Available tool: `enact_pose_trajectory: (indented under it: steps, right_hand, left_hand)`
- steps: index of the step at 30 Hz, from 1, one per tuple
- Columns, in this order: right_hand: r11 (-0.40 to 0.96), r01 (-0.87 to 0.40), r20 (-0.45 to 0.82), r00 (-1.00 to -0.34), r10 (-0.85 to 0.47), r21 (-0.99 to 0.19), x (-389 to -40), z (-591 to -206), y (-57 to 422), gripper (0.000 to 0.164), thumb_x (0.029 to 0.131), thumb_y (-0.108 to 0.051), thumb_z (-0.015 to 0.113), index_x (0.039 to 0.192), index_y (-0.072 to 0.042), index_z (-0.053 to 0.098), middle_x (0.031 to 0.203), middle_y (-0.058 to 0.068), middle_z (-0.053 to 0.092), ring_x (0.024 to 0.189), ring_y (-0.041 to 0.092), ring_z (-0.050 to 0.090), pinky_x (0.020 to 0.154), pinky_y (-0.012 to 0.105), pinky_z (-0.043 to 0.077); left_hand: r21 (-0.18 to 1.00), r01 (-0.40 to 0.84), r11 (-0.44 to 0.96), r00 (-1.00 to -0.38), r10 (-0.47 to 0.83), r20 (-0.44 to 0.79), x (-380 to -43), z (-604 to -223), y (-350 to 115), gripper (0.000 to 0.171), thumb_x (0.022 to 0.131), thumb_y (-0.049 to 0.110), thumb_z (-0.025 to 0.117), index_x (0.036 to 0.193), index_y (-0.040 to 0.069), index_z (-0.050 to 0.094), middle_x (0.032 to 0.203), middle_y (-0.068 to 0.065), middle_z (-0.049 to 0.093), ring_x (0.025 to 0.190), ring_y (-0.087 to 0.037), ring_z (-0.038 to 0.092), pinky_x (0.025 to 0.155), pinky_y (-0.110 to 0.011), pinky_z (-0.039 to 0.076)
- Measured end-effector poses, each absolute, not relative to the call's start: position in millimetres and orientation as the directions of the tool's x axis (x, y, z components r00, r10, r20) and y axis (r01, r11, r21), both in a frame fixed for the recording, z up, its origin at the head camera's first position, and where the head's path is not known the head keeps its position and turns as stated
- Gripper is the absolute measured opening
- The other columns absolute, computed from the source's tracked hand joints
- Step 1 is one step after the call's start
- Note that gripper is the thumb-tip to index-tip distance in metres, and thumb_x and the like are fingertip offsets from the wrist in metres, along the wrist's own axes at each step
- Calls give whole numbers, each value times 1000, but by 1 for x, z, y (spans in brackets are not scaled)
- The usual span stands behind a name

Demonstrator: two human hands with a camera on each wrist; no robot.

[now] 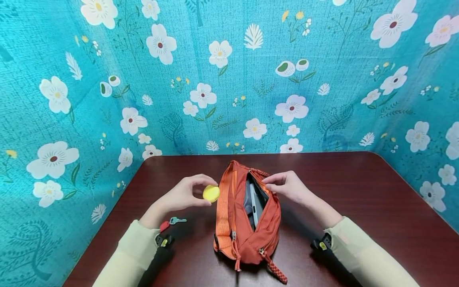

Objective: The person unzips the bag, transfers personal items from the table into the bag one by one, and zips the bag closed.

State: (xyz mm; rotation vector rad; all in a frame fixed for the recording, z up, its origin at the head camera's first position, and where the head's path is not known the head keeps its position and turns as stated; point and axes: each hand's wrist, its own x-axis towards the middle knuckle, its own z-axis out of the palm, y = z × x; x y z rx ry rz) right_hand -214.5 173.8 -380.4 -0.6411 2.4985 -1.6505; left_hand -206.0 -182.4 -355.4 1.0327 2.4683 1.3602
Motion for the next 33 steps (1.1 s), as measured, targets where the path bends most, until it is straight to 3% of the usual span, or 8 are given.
enact_pose_trajectory:
  steps: [6, 11, 14, 19, 33]
  right_hand:
    - [331, -297, 159, -910, -384, -896, -213, -380, 173, 23, 88, -5, 70, 109, 6, 71, 90, 13, 71, 69, 16, 62, 61, 25, 52]
    - [332, -297, 158, -909, -387, -895, -213, -380, 173, 23, 88, -5, 70, 109, 6, 71, 90, 13, 71, 67, 13, 61, 60, 25, 52]
    - [339, -307, 165, -907, -387, -889, -214, -381, 173, 23, 88, -5, 70, 109, 6, 71, 87, 12, 71, 66, 13, 60, 59, 24, 51]
    - [348, -324, 178, -903, -391, -880, -215, -382, 173, 22, 88, -4, 70, 108, 5, 71, 87, 11, 71, 67, 16, 61, 59, 24, 51]
    - [353, -334, 185, -900, -395, -874, -215, -382, 173, 22, 88, -5, 70, 108, 6, 71, 88, 11, 71, 66, 14, 60, 60, 24, 52]
  left_hand:
    - [756, 555, 347, -717, 661, 223, -210, -354, -164, 47, 75, 8, 84, 119, 12, 69, 116, 0, 59, 100, -18, 59, 81, -29, 53]
    - [760, 574, 304, -678, 697, 233, -213, -358, -148, 49, 76, 2, 82, 122, 9, 67, 119, -2, 60, 102, -18, 60, 82, -33, 54]
    - [761, 576, 298, -668, 709, 228, -215, -361, -138, 49, 77, 6, 82, 123, 9, 66, 121, -1, 61, 104, -15, 60, 83, -37, 54]
    - [763, 572, 301, -661, 721, 211, -214, -365, -126, 47, 79, 14, 82, 123, 10, 66, 122, 1, 63, 108, -11, 58, 84, -29, 52]
    - [756, 606, 247, -626, 735, 261, -220, -382, -99, 45, 79, 14, 83, 120, 8, 68, 117, 0, 62, 104, -10, 59, 82, -26, 52]
